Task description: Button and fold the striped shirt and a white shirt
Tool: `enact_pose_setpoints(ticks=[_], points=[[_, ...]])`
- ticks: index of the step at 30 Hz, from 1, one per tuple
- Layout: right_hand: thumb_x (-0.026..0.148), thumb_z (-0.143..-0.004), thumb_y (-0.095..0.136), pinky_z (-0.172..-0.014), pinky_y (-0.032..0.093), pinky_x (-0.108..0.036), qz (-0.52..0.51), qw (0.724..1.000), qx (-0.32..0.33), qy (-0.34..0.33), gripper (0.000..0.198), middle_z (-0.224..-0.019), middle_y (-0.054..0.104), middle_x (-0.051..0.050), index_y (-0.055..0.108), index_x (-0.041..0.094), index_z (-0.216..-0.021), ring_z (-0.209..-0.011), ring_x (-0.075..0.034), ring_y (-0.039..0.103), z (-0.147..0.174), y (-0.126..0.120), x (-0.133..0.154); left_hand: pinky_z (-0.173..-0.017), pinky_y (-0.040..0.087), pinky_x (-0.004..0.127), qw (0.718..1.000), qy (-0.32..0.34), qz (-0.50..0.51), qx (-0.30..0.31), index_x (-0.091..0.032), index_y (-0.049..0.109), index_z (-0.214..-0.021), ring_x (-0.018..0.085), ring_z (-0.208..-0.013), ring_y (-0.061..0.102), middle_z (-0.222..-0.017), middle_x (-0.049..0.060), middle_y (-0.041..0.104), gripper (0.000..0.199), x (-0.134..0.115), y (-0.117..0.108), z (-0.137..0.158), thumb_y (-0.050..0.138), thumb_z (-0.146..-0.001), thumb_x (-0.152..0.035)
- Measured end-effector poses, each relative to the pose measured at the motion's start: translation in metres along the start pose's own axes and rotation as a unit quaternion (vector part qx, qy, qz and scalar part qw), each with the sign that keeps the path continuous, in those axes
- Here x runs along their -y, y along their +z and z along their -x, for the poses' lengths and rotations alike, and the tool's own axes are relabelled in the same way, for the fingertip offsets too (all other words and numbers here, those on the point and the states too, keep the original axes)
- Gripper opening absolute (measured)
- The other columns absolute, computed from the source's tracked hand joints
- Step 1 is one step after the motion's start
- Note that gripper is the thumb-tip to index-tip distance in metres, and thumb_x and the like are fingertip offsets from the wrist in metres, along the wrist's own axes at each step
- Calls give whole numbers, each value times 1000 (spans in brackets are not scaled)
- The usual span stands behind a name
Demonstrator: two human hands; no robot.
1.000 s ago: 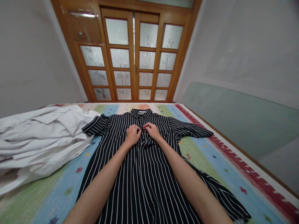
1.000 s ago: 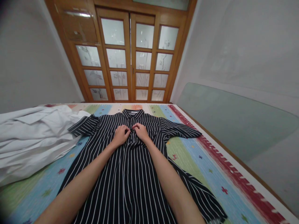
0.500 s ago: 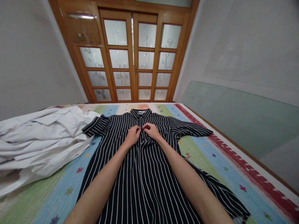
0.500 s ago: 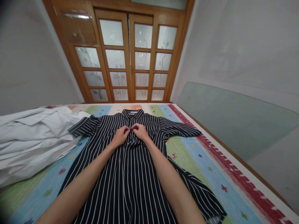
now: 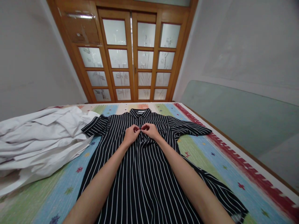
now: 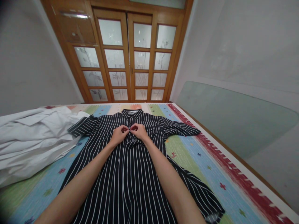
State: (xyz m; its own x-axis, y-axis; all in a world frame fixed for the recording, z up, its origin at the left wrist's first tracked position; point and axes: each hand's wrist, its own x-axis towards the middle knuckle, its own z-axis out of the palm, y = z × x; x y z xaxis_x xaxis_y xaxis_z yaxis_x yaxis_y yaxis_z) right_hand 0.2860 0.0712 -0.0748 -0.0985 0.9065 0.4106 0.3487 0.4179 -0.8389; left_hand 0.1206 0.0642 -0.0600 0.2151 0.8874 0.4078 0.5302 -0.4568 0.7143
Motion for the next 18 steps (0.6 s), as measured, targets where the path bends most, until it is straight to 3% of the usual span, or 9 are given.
enact_pose_setpoints(ticks=[10, 18], points=[[17, -68, 67, -61, 49, -25, 2, 1000, -4, -7, 5, -70, 69, -1, 69, 17, -72, -61, -13, 61, 0, 0, 2, -69, 49, 29, 1000, -3, -17, 10, -19, 71, -75, 18, -70, 66, -76, 3, 72, 19, -3, -1, -1, 61, -84, -34], [7, -69, 54, -73, 52, -29, -3, 1000, -18, 6, 20, -71, 70, 1, 69, 20, -72, -68, -15, 65, -2, 1, -3, -69, 48, 29, 999, 2, -37, 19, -18, 71, -74, 17, -68, 64, -74, 3, 70, 12, -2, 1, -1, 64, -80, -25]])
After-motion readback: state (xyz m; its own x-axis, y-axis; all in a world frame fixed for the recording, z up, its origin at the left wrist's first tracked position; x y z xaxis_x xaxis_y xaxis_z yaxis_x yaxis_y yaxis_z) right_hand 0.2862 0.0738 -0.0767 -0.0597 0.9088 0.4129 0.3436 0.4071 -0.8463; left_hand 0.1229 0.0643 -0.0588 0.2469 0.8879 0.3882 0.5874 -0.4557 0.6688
